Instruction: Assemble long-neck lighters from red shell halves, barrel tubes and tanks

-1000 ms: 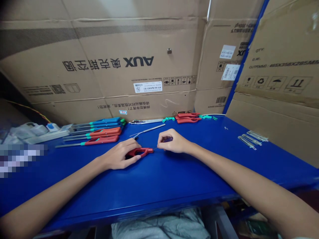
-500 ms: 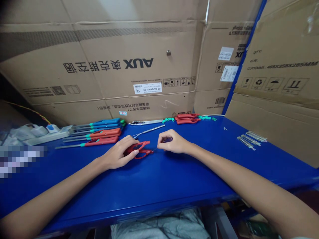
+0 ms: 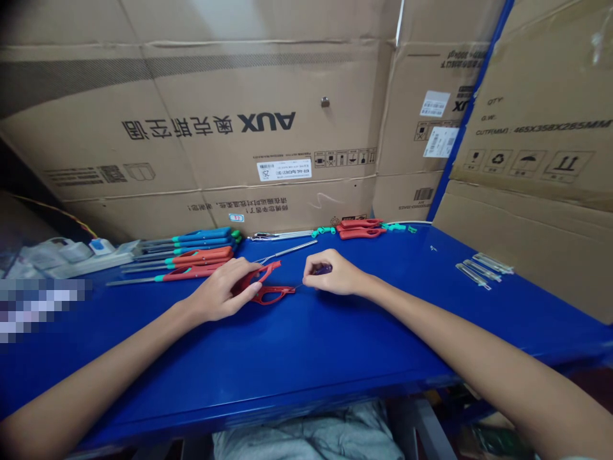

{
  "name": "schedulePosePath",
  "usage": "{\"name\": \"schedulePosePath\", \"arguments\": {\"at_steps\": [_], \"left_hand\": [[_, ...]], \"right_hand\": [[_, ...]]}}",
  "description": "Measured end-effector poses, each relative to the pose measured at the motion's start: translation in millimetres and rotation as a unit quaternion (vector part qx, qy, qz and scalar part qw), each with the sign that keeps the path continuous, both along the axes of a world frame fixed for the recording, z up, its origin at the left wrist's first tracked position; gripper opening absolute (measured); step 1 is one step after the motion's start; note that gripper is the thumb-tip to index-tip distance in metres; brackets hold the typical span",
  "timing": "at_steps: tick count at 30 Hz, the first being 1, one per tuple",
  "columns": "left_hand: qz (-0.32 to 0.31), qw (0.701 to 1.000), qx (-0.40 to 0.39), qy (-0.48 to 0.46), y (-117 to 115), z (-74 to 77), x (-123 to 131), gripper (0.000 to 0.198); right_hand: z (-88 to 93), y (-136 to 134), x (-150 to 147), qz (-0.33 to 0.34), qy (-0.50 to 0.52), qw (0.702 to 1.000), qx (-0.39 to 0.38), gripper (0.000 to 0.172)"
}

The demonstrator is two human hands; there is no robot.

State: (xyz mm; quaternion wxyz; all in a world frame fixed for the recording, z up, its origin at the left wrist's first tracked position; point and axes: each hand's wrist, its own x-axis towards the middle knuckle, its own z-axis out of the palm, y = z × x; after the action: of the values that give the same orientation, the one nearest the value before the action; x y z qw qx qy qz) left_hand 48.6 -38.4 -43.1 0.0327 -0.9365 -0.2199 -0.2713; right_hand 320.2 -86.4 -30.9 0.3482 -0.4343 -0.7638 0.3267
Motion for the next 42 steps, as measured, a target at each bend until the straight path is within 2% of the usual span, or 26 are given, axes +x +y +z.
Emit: {"name": "schedulePosePath", "arguments": {"at_steps": [6,11,23,28,31,35,42], "left_hand": [[0.0,1.0,0.007,-0.029,-0.8,1.9,-1.1,0.033],[0.023,0.998,0.009,-0.049,-0.4,2.2,-2.5,0.035],[0.041,0.998,-0.033,-0.029,-1.4,0.6,-1.9,0.039],[0.051,0.996,-0.019,-0.074,0.2,-0.6,-2.7,0.033],[0.038,0.995,-0.001,-0.094,1.7,-2.8,-1.6,0.027],[-0.002,0.997,0.014,-0.077,3.4,-4.3,0.3,0.008],[-0.032,0.994,0.048,-0.095,3.4,0.5,1.2,0.008]], "right_hand": [[2.6,-0.1,1.7,-0.011,-0.011,1.0,0.009,0.009],[3.6,0.6,4.2,-0.016,-0.024,0.999,0.028,0.009],[1.4,4.2,7.8,-0.02,-0.053,0.996,0.065,0.009],[2.2,4.4,9.1,-0.025,-0.066,0.994,0.079,0.009],[2.2,4.8,10.5,-0.029,-0.074,0.993,0.087,0.009],[1.8,5.4,11.7,-0.033,-0.084,0.992,0.094,0.009],[1.7,5.8,12.1,-0.036,-0.104,0.989,0.104,0.009]]}}
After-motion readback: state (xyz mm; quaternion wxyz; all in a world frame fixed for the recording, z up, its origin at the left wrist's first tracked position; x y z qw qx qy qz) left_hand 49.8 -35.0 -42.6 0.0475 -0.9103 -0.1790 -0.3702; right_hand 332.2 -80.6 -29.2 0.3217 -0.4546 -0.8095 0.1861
